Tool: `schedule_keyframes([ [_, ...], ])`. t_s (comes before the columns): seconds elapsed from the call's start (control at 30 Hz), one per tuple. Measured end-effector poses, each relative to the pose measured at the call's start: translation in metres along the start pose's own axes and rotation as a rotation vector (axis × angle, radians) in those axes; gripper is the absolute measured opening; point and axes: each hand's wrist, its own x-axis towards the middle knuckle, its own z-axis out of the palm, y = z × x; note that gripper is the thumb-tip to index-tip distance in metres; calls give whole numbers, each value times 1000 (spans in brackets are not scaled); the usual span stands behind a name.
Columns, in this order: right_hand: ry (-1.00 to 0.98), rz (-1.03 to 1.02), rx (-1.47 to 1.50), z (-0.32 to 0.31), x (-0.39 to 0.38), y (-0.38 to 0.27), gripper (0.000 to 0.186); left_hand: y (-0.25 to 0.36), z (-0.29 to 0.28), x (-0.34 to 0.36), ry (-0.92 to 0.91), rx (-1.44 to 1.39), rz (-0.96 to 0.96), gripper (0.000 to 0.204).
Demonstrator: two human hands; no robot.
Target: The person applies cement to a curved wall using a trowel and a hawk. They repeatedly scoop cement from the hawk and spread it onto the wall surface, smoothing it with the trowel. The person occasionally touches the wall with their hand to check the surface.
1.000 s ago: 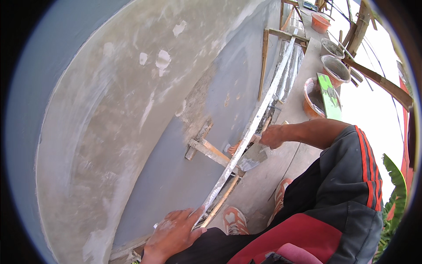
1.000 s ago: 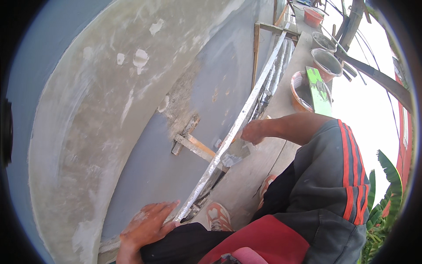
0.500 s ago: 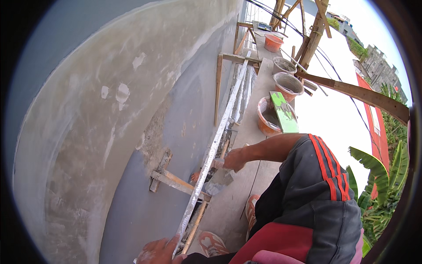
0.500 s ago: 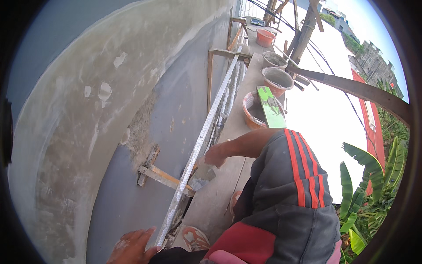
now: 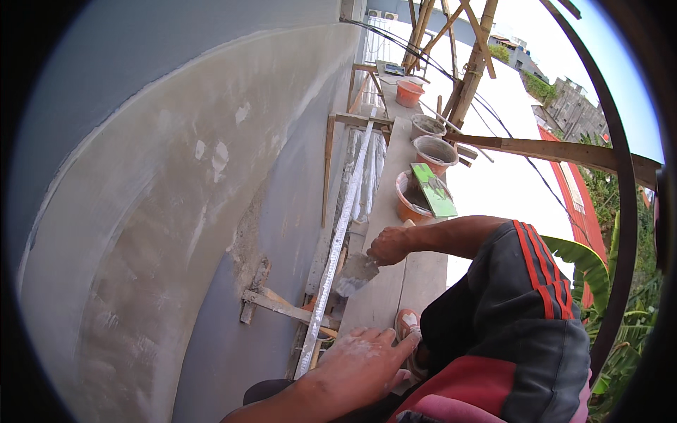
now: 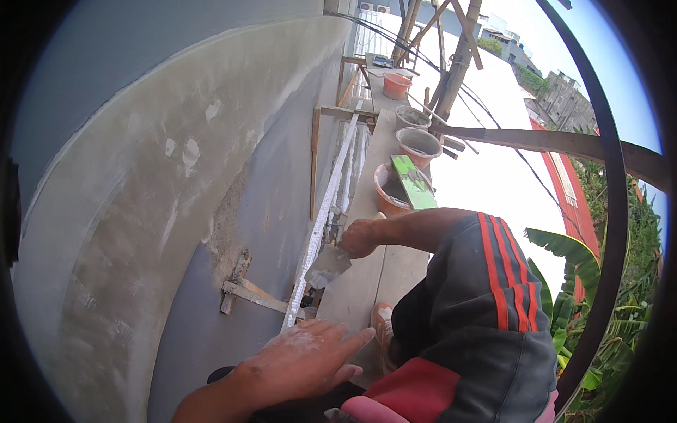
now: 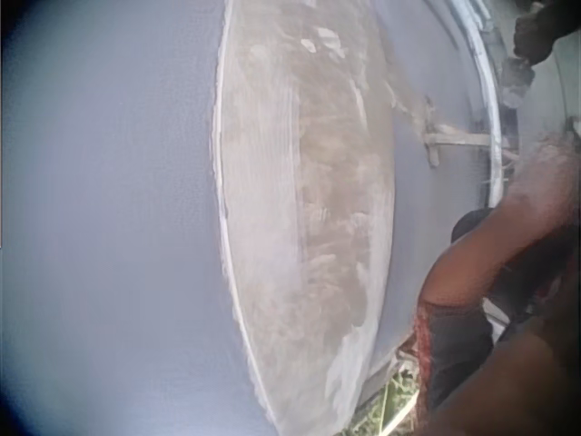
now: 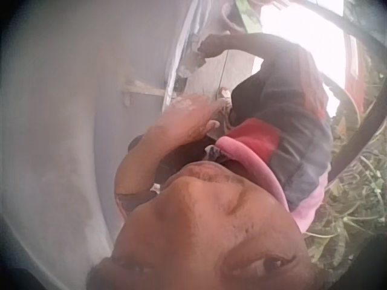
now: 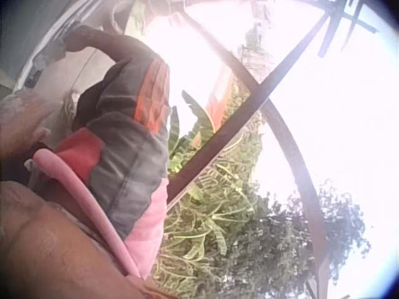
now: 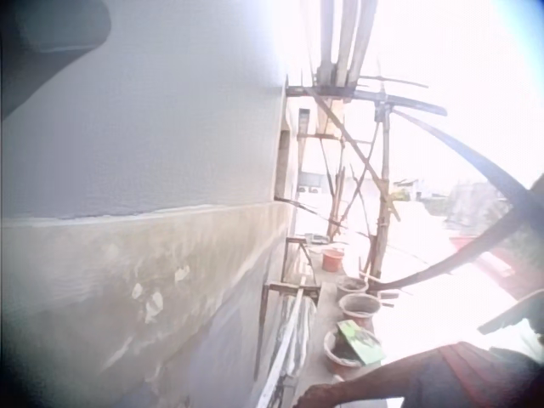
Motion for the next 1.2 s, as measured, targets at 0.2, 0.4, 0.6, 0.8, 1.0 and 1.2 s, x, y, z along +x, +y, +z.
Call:
schedule_keyframes([
  [0.2,177,62,-14,-78,-14,-4,44,-16,1,12,11,36,85,67],
  [0.4,306,192,-65,-137,-37,31,45,-21,-12,-2,28,-101,56,68],
  [0.6,393,81,-121,-151,15,90,46,-46,-13,-15,146,-213,-172,65],
  [0.8,601,5,-14,-121,94,147,46,-77,-29,-26,137,-241,-626,66],
  [1.0,827,-37,88,-108,151,201,46,-76,-29,-30,8,-372,-1111,67],
  [1.2,986,-167,99,-124,208,245,47,-58,-47,-4,155,-468,-1254,70],
])
